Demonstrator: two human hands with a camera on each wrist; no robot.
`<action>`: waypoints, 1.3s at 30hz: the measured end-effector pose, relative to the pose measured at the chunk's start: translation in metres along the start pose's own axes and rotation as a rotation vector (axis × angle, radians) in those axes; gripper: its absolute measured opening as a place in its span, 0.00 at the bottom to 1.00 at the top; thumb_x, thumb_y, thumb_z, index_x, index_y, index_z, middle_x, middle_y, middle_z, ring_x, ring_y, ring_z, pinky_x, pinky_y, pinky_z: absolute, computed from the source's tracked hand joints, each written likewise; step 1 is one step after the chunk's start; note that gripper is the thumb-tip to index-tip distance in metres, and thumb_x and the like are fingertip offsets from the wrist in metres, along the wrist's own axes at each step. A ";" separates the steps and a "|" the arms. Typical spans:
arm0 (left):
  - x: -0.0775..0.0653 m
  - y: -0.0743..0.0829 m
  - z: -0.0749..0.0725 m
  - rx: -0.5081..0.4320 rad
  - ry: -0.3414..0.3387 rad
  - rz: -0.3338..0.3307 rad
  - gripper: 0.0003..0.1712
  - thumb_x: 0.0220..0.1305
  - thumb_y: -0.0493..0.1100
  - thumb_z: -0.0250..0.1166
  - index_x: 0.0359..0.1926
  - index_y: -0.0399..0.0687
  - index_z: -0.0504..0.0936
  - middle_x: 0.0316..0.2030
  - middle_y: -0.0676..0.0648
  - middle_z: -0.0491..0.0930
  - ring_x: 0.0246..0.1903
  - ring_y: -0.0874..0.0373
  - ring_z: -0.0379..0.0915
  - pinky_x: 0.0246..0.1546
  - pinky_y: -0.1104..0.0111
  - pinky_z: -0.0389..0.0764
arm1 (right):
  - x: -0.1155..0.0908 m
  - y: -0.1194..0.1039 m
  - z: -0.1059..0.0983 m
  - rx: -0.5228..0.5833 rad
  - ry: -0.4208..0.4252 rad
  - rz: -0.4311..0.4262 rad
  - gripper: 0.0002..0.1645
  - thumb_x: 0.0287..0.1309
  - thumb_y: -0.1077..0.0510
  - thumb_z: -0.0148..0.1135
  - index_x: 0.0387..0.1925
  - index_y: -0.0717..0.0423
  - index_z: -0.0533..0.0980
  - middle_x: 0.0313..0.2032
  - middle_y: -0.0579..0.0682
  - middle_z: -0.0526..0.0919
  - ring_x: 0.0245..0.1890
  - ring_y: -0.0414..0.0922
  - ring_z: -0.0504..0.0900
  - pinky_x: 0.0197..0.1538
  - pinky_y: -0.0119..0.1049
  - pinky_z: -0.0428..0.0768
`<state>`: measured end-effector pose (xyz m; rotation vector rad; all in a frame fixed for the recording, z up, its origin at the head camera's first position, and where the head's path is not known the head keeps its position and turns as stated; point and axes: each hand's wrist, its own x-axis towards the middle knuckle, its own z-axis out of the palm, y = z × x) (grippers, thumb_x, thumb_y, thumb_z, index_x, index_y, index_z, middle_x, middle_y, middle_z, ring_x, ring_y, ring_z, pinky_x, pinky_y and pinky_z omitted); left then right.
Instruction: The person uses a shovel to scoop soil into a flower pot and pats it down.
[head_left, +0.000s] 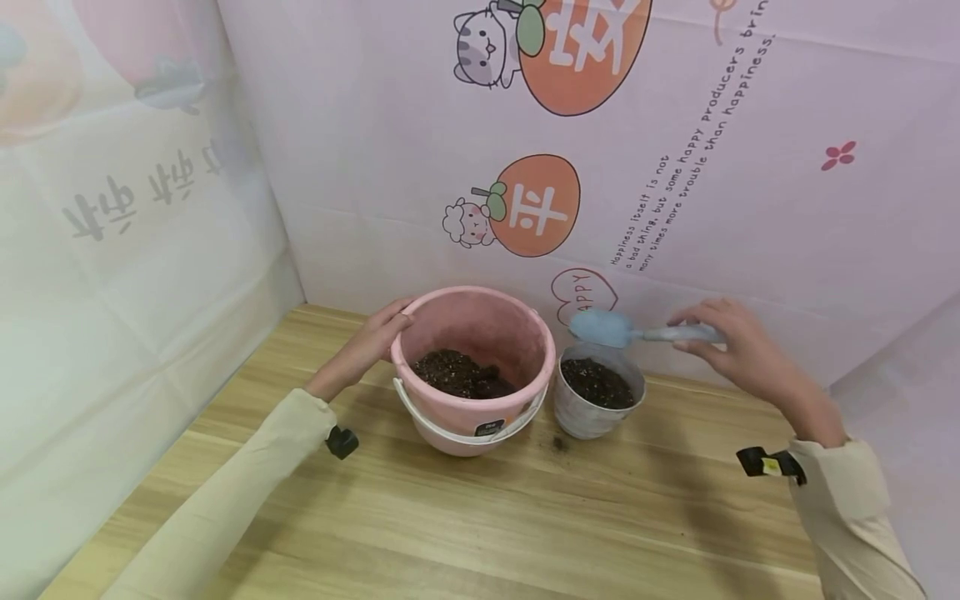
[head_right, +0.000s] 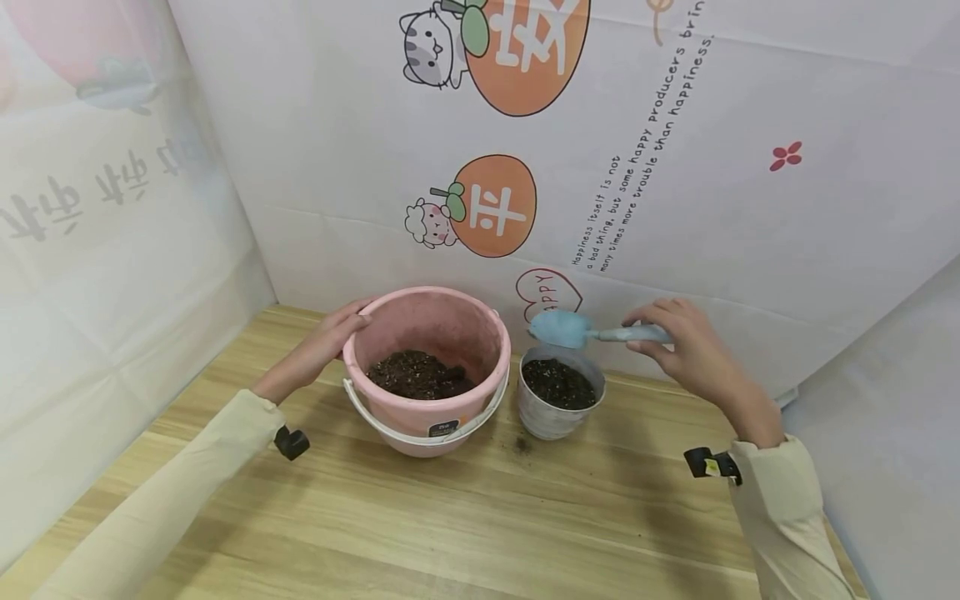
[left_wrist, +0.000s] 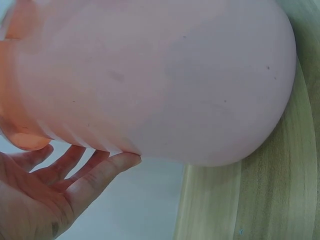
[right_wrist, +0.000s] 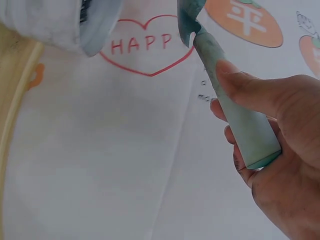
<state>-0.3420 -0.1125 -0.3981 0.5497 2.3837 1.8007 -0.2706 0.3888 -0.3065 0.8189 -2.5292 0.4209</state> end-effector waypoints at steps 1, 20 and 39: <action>0.000 0.000 0.000 -0.001 0.001 -0.001 0.34 0.80 0.49 0.48 0.81 0.45 0.60 0.77 0.35 0.62 0.71 0.35 0.65 0.63 0.46 0.77 | 0.003 -0.002 -0.001 0.010 0.000 0.000 0.22 0.49 0.73 0.76 0.47 0.57 0.84 0.41 0.50 0.87 0.45 0.38 0.69 0.49 0.38 0.64; 0.001 0.000 0.002 0.014 0.019 -0.008 0.34 0.80 0.49 0.48 0.81 0.45 0.60 0.78 0.36 0.60 0.72 0.34 0.64 0.63 0.44 0.77 | 0.053 -0.043 -0.014 0.070 -0.021 -0.020 0.17 0.57 0.70 0.74 0.47 0.53 0.85 0.43 0.49 0.86 0.47 0.45 0.72 0.50 0.42 0.66; 0.000 0.001 0.003 0.007 0.024 -0.008 0.34 0.80 0.48 0.48 0.81 0.44 0.60 0.78 0.36 0.61 0.72 0.35 0.65 0.65 0.45 0.75 | 0.098 -0.081 0.015 0.006 -0.182 -0.156 0.16 0.56 0.65 0.76 0.47 0.51 0.86 0.40 0.44 0.84 0.43 0.45 0.71 0.48 0.43 0.67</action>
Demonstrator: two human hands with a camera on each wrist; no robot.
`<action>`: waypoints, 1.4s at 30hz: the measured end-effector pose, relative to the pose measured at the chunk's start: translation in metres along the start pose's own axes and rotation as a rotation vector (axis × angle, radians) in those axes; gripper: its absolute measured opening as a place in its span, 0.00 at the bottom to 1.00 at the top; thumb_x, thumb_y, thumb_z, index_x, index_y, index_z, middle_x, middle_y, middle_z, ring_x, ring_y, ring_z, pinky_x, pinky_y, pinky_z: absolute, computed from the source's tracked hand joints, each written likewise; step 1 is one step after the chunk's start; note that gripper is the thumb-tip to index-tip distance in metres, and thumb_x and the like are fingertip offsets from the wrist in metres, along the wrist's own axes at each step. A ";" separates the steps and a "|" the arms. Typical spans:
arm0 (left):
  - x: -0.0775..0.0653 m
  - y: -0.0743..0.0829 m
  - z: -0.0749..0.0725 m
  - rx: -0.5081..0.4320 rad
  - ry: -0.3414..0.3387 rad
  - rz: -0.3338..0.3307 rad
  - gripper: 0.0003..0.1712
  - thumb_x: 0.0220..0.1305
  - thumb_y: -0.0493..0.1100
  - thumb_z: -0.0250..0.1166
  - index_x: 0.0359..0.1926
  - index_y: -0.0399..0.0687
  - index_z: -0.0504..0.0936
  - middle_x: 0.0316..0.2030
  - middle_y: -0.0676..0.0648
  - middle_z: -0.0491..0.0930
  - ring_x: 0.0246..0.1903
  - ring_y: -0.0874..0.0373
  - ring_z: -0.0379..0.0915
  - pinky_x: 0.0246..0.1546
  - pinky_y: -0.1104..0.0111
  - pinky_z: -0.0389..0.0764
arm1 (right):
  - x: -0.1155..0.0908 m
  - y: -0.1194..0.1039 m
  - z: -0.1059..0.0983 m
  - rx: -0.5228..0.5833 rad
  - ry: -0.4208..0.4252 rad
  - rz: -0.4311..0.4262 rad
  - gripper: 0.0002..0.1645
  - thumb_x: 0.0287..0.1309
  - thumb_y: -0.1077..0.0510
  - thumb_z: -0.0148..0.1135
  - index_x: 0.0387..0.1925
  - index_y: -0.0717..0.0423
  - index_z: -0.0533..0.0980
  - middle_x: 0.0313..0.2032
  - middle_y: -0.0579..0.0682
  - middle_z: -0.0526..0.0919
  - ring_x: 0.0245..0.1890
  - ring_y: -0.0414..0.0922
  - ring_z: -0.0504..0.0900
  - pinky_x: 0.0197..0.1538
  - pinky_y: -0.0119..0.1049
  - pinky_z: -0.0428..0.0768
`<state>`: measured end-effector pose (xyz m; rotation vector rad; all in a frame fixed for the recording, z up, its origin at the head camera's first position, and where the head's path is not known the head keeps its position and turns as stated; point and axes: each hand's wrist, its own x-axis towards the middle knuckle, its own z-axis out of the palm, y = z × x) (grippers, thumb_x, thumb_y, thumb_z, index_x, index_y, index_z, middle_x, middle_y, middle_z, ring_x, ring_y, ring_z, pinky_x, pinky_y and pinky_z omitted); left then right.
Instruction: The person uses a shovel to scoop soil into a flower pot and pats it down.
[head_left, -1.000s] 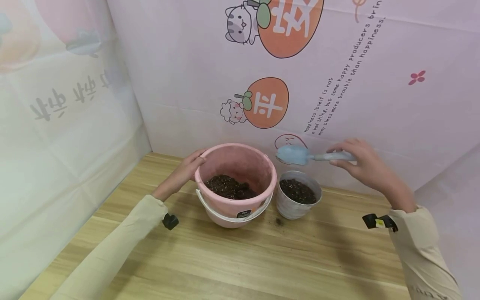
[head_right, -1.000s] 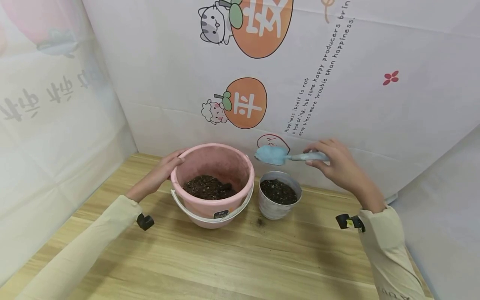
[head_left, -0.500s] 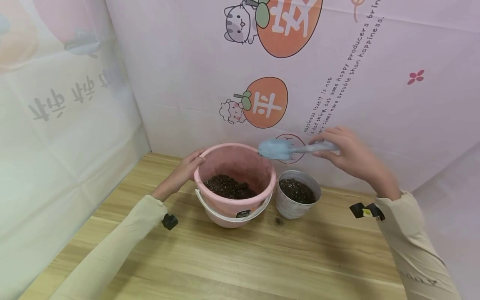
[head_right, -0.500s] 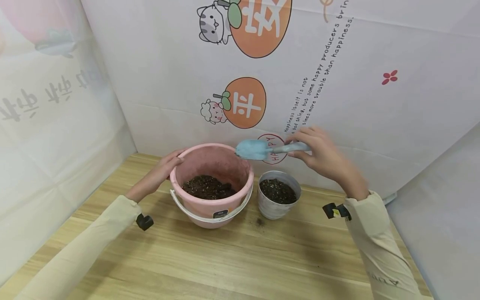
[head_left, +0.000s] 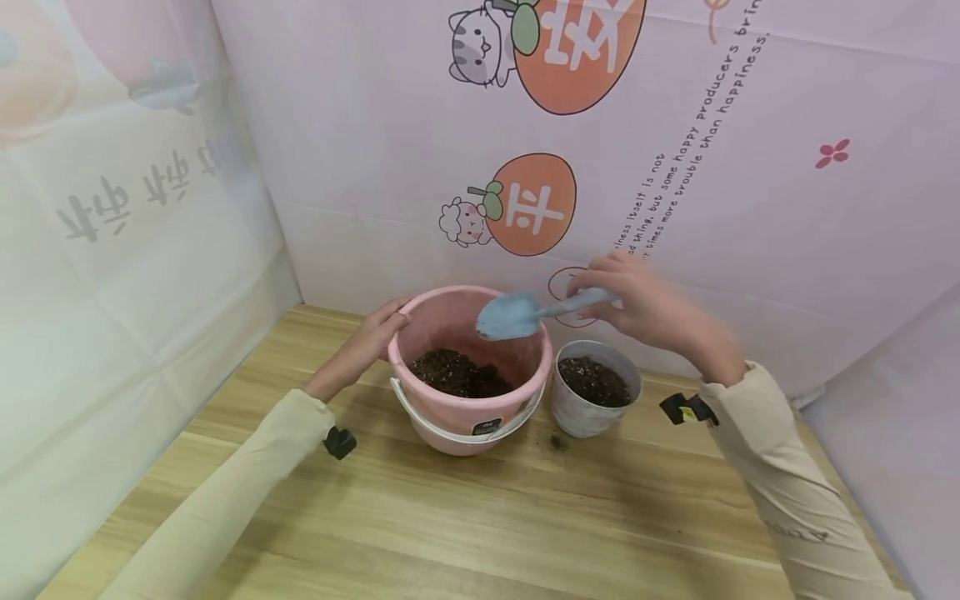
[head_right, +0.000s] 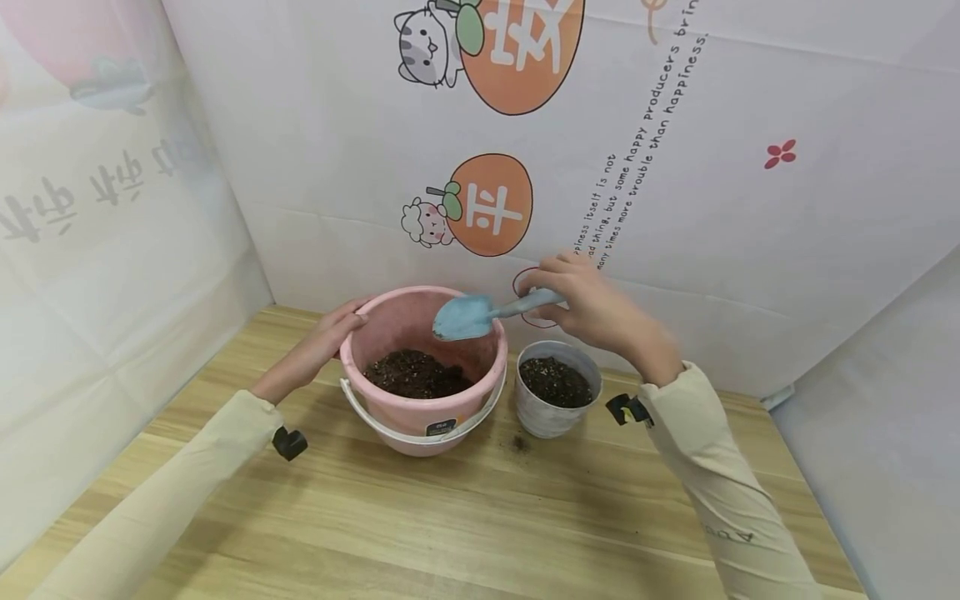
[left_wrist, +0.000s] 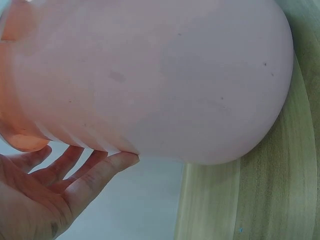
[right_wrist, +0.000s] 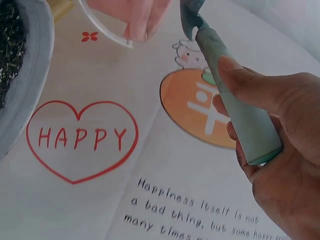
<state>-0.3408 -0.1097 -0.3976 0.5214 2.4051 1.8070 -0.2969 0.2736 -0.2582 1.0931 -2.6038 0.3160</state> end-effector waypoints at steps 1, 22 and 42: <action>0.000 0.000 0.000 0.001 0.001 0.000 0.34 0.80 0.48 0.48 0.81 0.44 0.60 0.78 0.36 0.61 0.72 0.35 0.65 0.66 0.45 0.75 | 0.003 -0.002 0.002 -0.001 -0.016 0.000 0.16 0.57 0.65 0.76 0.47 0.51 0.86 0.40 0.44 0.84 0.43 0.45 0.71 0.49 0.44 0.67; 0.000 0.001 0.000 0.004 -0.011 -0.002 0.34 0.81 0.49 0.47 0.81 0.43 0.59 0.78 0.35 0.61 0.71 0.36 0.65 0.64 0.47 0.77 | 0.032 -0.040 0.052 -0.274 -0.055 -0.184 0.10 0.60 0.59 0.73 0.44 0.52 0.86 0.37 0.49 0.81 0.42 0.51 0.71 0.52 0.48 0.68; 0.002 -0.002 0.000 0.014 0.005 -0.010 0.34 0.80 0.50 0.49 0.81 0.43 0.60 0.77 0.36 0.62 0.71 0.38 0.66 0.63 0.50 0.76 | 0.057 -0.046 0.088 -0.195 -0.316 -0.111 0.11 0.58 0.60 0.76 0.43 0.53 0.89 0.40 0.50 0.84 0.50 0.52 0.76 0.55 0.49 0.71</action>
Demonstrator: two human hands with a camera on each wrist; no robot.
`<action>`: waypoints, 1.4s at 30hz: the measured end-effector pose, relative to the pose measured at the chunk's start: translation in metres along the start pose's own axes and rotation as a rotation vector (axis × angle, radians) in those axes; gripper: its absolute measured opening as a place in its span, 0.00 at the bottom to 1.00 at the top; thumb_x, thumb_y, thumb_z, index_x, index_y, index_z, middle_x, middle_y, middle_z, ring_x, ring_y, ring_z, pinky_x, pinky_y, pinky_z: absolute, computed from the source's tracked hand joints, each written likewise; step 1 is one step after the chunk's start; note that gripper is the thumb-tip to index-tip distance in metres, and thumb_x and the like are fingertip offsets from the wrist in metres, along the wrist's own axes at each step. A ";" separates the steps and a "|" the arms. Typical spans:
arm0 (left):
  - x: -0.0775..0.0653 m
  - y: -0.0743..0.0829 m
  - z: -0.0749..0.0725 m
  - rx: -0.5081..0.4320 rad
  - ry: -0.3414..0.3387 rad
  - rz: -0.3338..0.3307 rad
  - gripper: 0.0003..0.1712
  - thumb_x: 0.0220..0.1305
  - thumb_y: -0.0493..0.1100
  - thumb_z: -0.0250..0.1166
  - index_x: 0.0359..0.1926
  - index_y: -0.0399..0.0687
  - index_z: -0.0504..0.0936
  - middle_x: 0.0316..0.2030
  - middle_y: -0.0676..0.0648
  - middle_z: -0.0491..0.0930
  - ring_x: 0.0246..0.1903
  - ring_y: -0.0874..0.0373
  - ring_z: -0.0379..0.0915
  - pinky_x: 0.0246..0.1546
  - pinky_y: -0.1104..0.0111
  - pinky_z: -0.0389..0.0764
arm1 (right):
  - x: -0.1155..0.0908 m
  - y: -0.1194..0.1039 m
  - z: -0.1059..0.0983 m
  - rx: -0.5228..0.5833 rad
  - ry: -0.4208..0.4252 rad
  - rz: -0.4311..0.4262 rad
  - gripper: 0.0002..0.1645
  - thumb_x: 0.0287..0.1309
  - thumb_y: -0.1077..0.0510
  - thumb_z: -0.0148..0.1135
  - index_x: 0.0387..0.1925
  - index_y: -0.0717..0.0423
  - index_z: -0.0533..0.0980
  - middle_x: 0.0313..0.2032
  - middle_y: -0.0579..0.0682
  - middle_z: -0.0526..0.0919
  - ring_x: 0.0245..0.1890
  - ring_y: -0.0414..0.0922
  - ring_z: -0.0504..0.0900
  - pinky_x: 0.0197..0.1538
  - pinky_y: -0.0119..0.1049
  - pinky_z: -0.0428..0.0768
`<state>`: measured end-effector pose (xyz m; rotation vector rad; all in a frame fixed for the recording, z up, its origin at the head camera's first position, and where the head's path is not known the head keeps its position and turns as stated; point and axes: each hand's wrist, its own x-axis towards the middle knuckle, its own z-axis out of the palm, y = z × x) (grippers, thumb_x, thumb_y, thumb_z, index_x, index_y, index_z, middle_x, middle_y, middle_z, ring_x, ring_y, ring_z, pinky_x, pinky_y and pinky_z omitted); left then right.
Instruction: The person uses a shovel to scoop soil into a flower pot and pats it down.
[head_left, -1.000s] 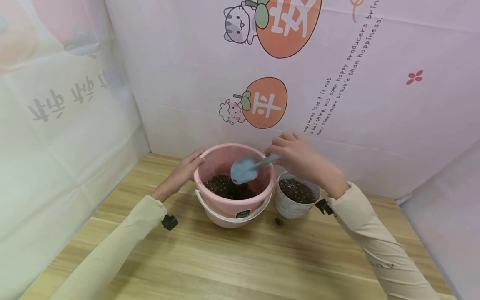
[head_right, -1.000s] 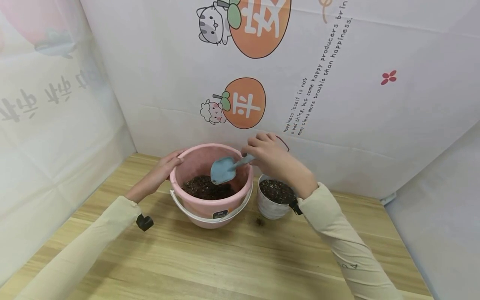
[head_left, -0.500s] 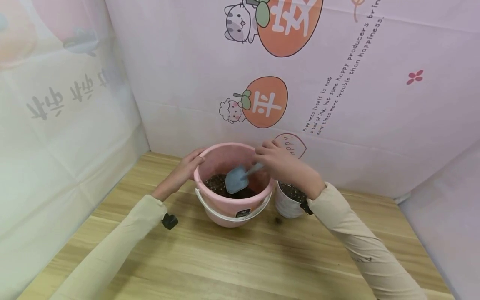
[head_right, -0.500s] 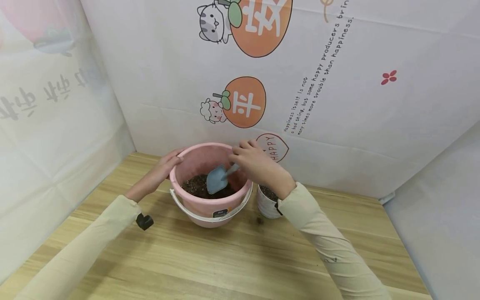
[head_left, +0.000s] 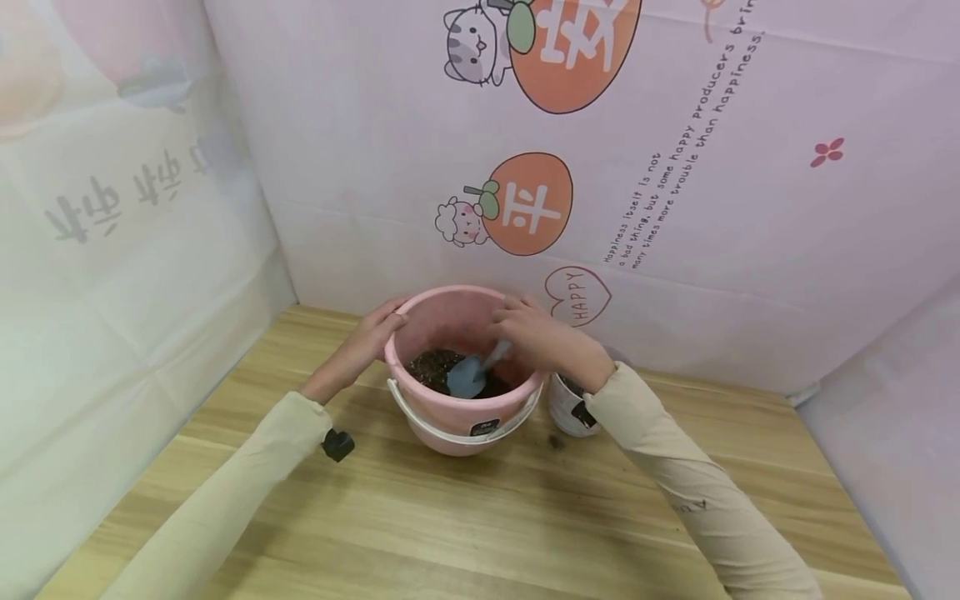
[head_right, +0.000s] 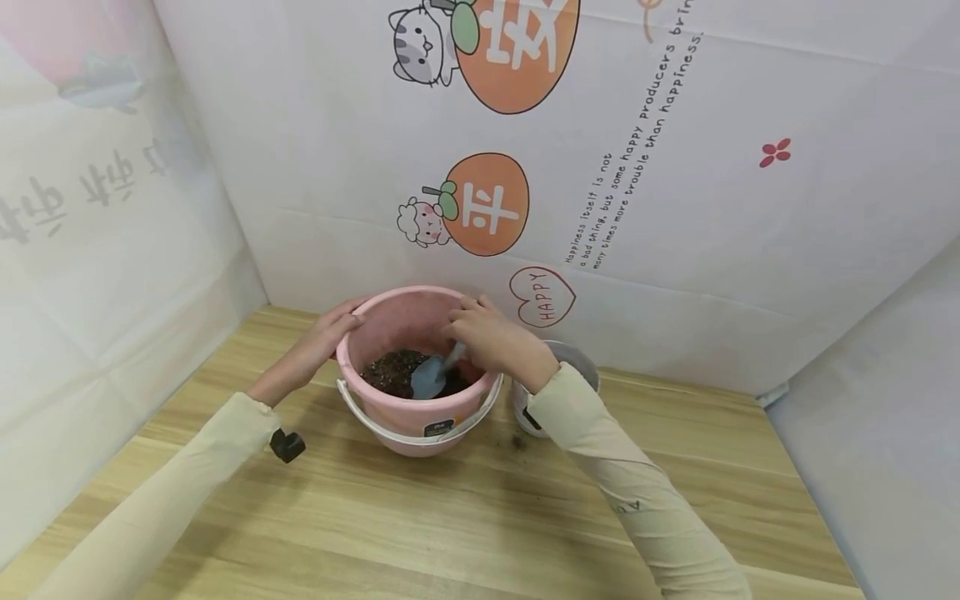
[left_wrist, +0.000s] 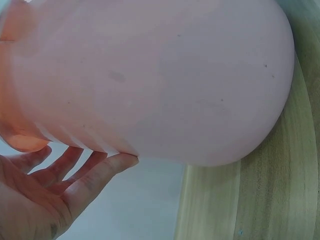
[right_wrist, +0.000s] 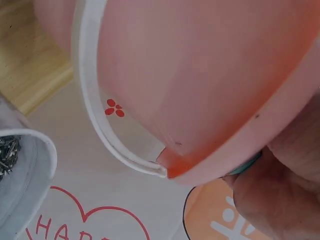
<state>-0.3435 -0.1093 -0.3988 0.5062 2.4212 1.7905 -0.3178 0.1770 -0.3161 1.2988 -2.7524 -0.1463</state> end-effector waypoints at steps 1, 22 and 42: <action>0.000 0.000 0.000 0.002 0.002 0.001 0.34 0.80 0.50 0.49 0.81 0.43 0.60 0.77 0.36 0.62 0.70 0.37 0.66 0.62 0.51 0.77 | 0.001 0.000 0.000 0.009 -0.004 0.004 0.11 0.57 0.62 0.76 0.43 0.53 0.89 0.40 0.50 0.84 0.51 0.52 0.76 0.55 0.49 0.71; 0.003 0.002 -0.010 0.018 0.030 -0.024 0.34 0.79 0.49 0.49 0.81 0.45 0.61 0.75 0.35 0.65 0.66 0.37 0.72 0.54 0.61 0.81 | 0.018 0.000 0.006 0.155 -0.098 0.120 0.08 0.58 0.67 0.72 0.39 0.55 0.88 0.44 0.51 0.83 0.55 0.52 0.72 0.61 0.50 0.71; 0.004 0.001 -0.003 0.006 0.002 -0.015 0.33 0.80 0.49 0.49 0.81 0.46 0.61 0.75 0.35 0.66 0.65 0.36 0.73 0.57 0.53 0.82 | 0.007 0.013 0.010 0.231 -0.067 0.093 0.11 0.59 0.64 0.73 0.44 0.55 0.89 0.44 0.51 0.83 0.55 0.52 0.74 0.64 0.52 0.69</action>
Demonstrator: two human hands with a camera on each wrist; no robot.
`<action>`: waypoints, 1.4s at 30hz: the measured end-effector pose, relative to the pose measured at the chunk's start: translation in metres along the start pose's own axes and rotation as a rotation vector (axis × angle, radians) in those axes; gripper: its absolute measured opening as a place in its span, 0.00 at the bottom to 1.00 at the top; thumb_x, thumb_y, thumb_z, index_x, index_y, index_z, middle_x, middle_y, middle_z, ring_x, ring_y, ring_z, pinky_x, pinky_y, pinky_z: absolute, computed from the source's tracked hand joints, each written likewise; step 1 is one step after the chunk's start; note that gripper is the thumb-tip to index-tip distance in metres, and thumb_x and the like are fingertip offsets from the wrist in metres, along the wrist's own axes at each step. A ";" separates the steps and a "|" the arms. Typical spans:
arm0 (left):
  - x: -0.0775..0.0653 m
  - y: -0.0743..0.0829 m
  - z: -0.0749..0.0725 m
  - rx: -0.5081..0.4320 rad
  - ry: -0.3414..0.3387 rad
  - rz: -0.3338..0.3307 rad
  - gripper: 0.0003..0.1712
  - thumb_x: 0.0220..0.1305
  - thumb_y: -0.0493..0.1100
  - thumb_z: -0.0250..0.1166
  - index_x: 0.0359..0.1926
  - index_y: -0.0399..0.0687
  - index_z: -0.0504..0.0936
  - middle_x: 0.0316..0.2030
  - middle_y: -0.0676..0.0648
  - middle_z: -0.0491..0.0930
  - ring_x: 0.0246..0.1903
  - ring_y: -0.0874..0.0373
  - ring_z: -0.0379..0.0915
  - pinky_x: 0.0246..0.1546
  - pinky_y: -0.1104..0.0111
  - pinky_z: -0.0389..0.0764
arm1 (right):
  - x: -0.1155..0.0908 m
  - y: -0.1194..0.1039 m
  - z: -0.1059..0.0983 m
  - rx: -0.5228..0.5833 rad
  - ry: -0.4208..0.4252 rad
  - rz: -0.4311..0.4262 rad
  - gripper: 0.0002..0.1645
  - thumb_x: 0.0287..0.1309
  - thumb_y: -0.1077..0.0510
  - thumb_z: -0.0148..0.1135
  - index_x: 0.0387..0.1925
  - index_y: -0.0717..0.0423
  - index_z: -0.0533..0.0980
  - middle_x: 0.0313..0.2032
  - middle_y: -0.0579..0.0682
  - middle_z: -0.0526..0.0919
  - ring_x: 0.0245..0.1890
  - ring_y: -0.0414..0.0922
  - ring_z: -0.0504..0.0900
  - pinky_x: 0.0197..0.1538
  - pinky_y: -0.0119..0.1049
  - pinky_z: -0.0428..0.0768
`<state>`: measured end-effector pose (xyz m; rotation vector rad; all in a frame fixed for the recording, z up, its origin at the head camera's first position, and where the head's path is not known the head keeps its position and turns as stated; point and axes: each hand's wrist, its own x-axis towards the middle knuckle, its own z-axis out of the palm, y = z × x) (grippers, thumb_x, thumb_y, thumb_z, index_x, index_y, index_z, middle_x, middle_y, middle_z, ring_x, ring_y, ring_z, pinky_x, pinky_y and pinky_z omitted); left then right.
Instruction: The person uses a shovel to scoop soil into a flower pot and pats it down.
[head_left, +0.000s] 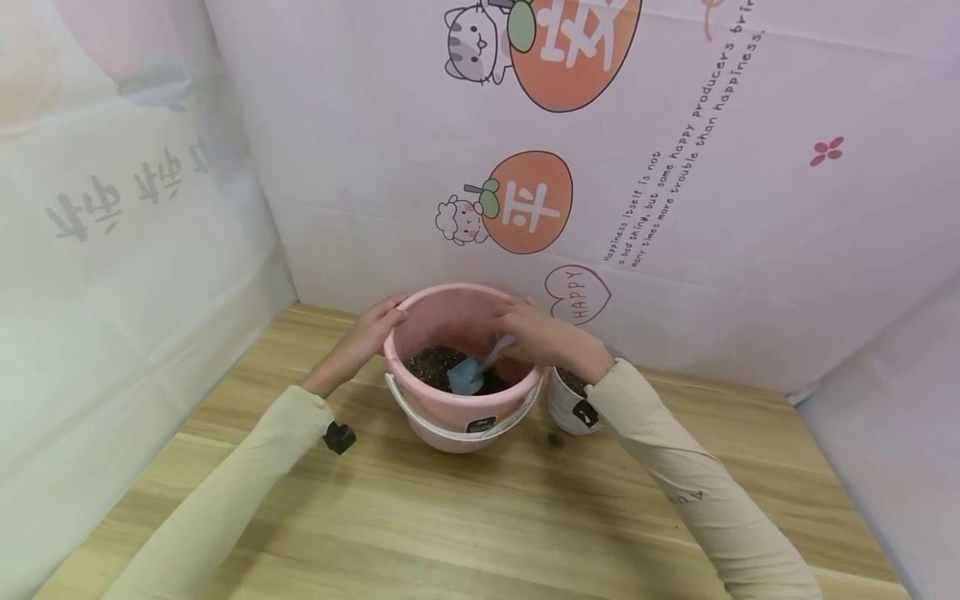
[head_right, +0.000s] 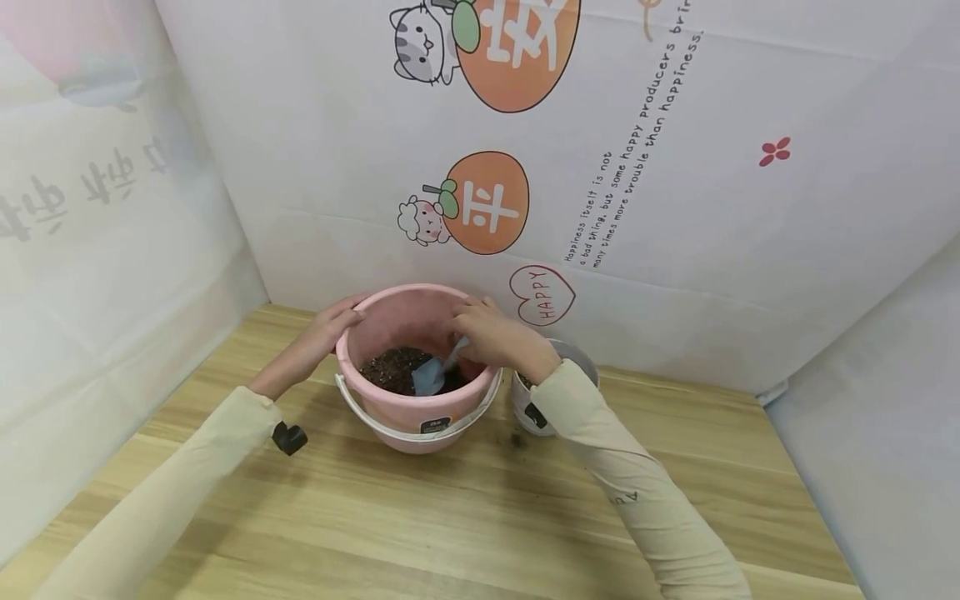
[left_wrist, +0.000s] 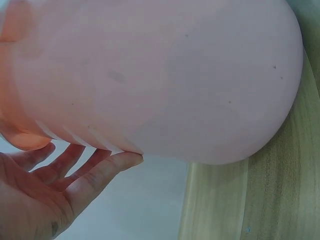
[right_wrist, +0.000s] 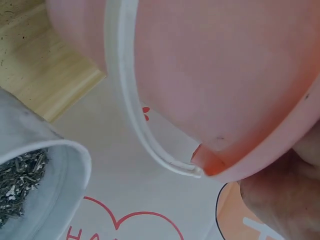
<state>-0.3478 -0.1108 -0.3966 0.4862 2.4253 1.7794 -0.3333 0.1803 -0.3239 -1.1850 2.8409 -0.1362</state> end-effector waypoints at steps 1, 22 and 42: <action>0.000 0.001 0.000 0.000 -0.001 -0.003 0.33 0.80 0.49 0.49 0.81 0.45 0.61 0.75 0.35 0.66 0.65 0.36 0.73 0.57 0.54 0.82 | 0.000 0.001 0.000 -0.001 0.006 -0.003 0.11 0.60 0.63 0.73 0.45 0.55 0.89 0.44 0.51 0.83 0.54 0.51 0.74 0.64 0.51 0.69; 0.011 0.001 0.002 -0.001 -0.047 -0.019 0.35 0.80 0.50 0.49 0.82 0.46 0.58 0.77 0.35 0.63 0.68 0.36 0.70 0.61 0.50 0.80 | -0.010 0.010 0.002 0.014 0.114 -0.048 0.11 0.63 0.62 0.71 0.47 0.56 0.87 0.47 0.52 0.84 0.54 0.53 0.76 0.63 0.54 0.71; 0.007 0.002 0.003 0.136 0.033 0.192 0.35 0.79 0.52 0.57 0.81 0.53 0.61 0.78 0.41 0.62 0.74 0.36 0.63 0.70 0.41 0.70 | -0.063 0.038 0.014 0.140 0.554 -0.119 0.23 0.66 0.61 0.69 0.61 0.58 0.81 0.66 0.59 0.76 0.69 0.59 0.70 0.73 0.64 0.62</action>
